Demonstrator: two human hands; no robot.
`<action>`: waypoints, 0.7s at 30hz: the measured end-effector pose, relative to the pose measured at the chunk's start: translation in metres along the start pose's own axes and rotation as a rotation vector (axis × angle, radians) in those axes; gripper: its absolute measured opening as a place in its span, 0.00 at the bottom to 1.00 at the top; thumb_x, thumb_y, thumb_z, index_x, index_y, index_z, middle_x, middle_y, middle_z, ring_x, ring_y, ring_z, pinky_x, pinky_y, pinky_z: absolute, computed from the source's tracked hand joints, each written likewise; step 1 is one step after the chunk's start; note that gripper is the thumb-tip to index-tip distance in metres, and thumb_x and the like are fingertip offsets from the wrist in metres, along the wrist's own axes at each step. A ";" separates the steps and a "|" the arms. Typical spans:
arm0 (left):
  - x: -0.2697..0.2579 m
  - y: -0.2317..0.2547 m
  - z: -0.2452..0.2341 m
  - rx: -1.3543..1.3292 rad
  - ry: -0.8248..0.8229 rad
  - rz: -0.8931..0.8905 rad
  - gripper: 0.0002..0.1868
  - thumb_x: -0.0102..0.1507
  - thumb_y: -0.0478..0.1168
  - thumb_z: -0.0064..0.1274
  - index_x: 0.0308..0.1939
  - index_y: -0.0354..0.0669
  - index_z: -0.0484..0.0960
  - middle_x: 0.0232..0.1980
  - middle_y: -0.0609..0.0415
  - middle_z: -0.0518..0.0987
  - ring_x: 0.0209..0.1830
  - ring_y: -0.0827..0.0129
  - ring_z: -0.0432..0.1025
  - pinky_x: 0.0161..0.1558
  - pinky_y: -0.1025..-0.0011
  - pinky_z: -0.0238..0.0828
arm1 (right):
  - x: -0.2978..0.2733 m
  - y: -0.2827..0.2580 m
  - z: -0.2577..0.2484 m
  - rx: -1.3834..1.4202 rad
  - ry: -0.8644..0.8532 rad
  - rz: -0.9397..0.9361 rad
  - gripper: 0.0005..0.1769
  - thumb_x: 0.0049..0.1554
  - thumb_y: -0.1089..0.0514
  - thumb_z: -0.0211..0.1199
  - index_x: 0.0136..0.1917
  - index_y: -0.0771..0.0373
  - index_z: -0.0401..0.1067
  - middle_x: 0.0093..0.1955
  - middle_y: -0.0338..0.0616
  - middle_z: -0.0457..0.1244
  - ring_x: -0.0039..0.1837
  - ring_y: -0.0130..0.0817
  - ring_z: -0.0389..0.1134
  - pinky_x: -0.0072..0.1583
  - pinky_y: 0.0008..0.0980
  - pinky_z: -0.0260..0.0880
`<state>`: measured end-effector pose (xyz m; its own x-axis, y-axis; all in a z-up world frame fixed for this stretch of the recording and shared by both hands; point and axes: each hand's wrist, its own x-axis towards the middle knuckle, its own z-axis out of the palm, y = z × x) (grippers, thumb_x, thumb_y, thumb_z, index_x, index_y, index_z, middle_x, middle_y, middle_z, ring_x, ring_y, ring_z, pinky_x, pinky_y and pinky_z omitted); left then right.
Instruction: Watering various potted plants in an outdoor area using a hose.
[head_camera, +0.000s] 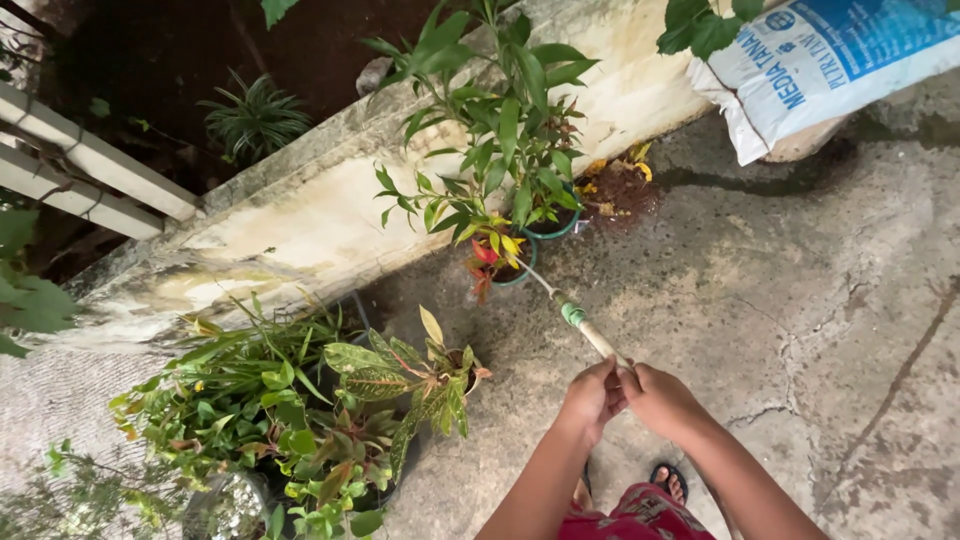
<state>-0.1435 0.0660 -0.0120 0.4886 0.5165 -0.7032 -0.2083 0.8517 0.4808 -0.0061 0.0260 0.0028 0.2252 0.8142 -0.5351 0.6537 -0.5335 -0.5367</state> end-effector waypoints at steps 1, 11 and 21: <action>0.001 -0.002 -0.002 -0.018 0.001 0.006 0.17 0.73 0.53 0.44 0.50 0.46 0.80 0.41 0.60 0.81 0.42 0.72 0.74 0.49 0.71 0.71 | 0.002 0.001 0.002 -0.022 -0.003 -0.021 0.26 0.64 0.40 0.46 0.54 0.63 0.74 0.47 0.59 0.71 0.51 0.56 0.73 0.54 0.51 0.71; 0.004 -0.012 -0.005 0.015 0.014 -0.023 0.16 0.72 0.55 0.43 0.44 0.50 0.78 0.40 0.62 0.79 0.42 0.72 0.72 0.51 0.71 0.68 | -0.007 -0.004 0.005 0.128 -0.028 -0.041 0.24 0.63 0.42 0.45 0.59 0.57 0.72 0.48 0.54 0.72 0.52 0.54 0.74 0.54 0.49 0.73; -0.003 -0.009 0.002 -0.001 0.049 -0.031 0.17 0.72 0.54 0.43 0.47 0.47 0.79 0.42 0.59 0.80 0.43 0.70 0.73 0.52 0.69 0.70 | -0.003 0.001 0.014 0.101 0.000 -0.005 0.25 0.62 0.40 0.45 0.61 0.56 0.71 0.49 0.57 0.71 0.52 0.56 0.73 0.53 0.50 0.72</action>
<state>-0.1417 0.0569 -0.0135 0.4531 0.4932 -0.7426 -0.1945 0.8676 0.4576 -0.0164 0.0197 -0.0047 0.2221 0.8169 -0.5322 0.5790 -0.5497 -0.6021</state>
